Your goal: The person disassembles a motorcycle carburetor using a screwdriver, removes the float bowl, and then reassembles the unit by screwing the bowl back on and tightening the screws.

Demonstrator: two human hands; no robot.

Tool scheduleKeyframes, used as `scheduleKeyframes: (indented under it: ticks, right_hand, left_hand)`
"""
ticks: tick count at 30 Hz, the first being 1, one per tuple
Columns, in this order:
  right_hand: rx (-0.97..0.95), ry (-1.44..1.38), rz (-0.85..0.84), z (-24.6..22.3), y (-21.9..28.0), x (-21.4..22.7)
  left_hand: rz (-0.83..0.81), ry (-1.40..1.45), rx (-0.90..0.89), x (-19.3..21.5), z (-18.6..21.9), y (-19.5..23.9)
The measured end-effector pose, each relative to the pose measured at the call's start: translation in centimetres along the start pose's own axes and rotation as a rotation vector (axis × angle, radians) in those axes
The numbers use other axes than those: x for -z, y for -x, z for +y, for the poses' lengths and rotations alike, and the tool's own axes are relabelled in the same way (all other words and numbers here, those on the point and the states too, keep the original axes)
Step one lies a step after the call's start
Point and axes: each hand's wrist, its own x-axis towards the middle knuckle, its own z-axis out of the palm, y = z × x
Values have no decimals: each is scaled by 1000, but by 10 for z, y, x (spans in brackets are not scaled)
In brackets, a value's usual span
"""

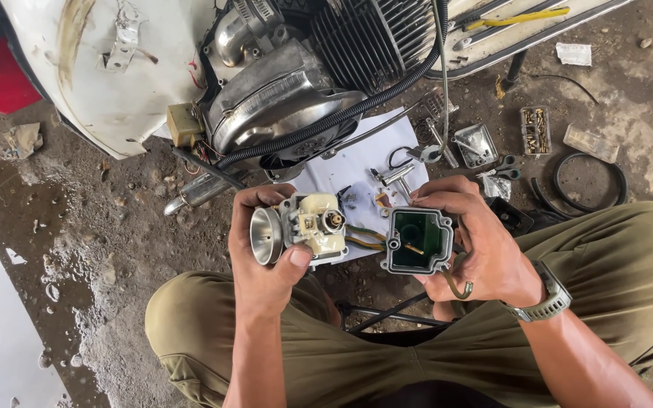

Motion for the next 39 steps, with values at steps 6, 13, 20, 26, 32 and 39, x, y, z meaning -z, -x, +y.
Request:
scheduleKeyframes:
  ticks: [6, 13, 20, 26, 32, 39]
  right_hand:
    - [5, 4, 4, 1, 0, 1]
    - [-46, -47, 28, -1, -1, 1]
    - [-76, -10, 33, -3, -4, 2]
    - [-86, 14, 31, -2, -2, -1]
    - [-108, 36, 12, -4, -1, -4]
    - [-191, 47, -26, -8, 0, -6]
  left_hand:
    - [-103, 46, -20, -4, 5, -1]
    - [-130, 131, -78, -4, 9, 1]
    - [-129, 131, -158, -1, 4, -3]
    - [-105, 54, -261, -4, 2, -2]
    - [-93, -46, -338, -9, 12, -5]
    - [-86, 20, -276, -1, 14, -1]
